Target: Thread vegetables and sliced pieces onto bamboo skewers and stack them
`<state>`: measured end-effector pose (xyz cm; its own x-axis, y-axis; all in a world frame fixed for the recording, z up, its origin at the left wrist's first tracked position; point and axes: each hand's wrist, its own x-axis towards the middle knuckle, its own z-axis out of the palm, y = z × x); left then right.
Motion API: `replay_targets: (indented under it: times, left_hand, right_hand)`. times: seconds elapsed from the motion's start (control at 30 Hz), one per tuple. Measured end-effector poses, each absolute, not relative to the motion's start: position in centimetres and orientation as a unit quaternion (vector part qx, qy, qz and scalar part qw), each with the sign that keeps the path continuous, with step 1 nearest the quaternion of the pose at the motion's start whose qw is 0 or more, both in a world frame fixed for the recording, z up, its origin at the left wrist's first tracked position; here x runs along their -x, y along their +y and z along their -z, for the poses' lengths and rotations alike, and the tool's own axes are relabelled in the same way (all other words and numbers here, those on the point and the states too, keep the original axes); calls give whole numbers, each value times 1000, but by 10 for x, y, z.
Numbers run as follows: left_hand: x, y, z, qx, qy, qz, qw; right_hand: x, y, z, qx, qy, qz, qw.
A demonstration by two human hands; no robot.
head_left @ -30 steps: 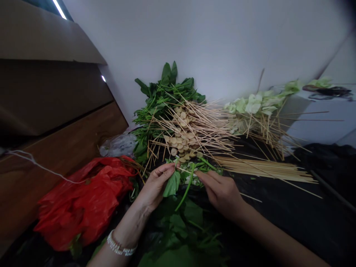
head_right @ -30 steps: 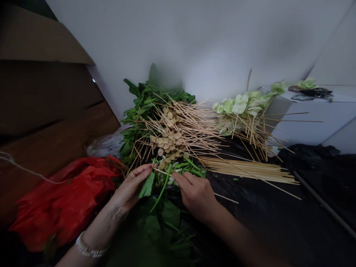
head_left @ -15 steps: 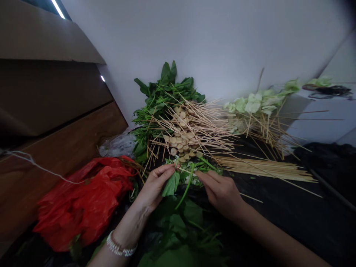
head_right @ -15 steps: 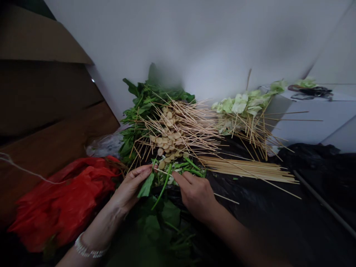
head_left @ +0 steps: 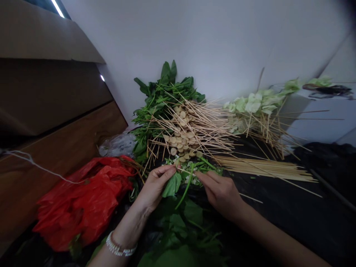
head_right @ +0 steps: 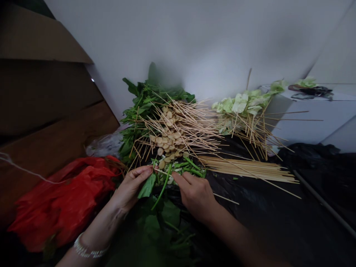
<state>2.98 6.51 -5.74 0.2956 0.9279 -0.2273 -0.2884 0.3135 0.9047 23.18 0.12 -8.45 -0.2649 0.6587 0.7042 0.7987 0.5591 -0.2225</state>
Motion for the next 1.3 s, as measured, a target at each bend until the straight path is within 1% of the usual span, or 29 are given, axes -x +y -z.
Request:
replay_targets:
  times: [0.33,0.7,0.77,0.87,0.93,0.97,1.0,1.07,1.1,1.17,1.2,1.3]
  left_hand:
    - [-29,68,65,-471,407,-426,657]
    - [-38,58,66,-562,413,-372,613]
    - [-39,59,65,-582,407,-383,590]
    - [-36,62,61,-607,413,-453,506]
    - [-33,60,55,-623,414,-460,478]
    - [-32,58,52,-642,403,-431,490]
    - [-32,54,48,-672,379,-374,515]
    - [-31,44,41,-747,285,-200,566]
    - [-32,38,39,-781,224,-115,572]
    - [-33,27,38,-835,125,4,536]
    - [-33,21,39,-857,100,34,505]
    - [-33,13,42,-894,125,65,424]
  right_hand:
    - [-228,0,87,463,-791,99,386]
    - [-222,-2,89,466,-797,82,376]
    - [-226,0,87,470,-787,69,394]
    - [-240,7,79,492,-737,55,460]
    - [-252,12,73,519,-691,55,500]
    - [-258,14,70,534,-672,55,510]
    - [-263,16,68,549,-655,53,516]
    - [-269,20,66,571,-633,49,521]
    - [-271,21,66,577,-627,46,522]
    - [-272,23,67,584,-621,39,522]
    - [-272,23,68,585,-619,34,522]
    - [-271,24,70,589,-618,18,520]
